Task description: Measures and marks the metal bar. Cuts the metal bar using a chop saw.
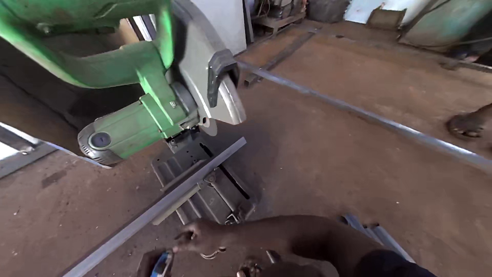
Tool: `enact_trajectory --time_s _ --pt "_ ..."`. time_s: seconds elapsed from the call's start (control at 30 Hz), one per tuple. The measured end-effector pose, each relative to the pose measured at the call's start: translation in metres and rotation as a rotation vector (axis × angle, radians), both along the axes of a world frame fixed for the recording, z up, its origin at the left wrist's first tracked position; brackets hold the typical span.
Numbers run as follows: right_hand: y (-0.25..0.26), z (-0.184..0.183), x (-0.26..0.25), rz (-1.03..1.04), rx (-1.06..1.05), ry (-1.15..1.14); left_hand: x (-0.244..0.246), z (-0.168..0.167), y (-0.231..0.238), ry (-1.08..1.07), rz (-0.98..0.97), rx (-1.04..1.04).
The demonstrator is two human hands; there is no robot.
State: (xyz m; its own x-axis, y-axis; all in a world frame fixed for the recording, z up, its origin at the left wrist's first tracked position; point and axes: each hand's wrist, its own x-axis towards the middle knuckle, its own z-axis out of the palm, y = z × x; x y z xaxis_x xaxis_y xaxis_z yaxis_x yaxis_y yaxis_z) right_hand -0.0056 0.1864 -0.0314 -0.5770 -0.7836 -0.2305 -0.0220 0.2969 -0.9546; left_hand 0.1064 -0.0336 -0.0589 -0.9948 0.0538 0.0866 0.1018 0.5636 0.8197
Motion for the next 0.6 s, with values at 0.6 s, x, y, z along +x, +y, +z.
enact_trajectory --time_s 0.6 --pt "0.192 0.046 -0.205 -0.950 0.038 -0.117 -0.170 0.099 0.051 -0.218 -0.257 -0.686"
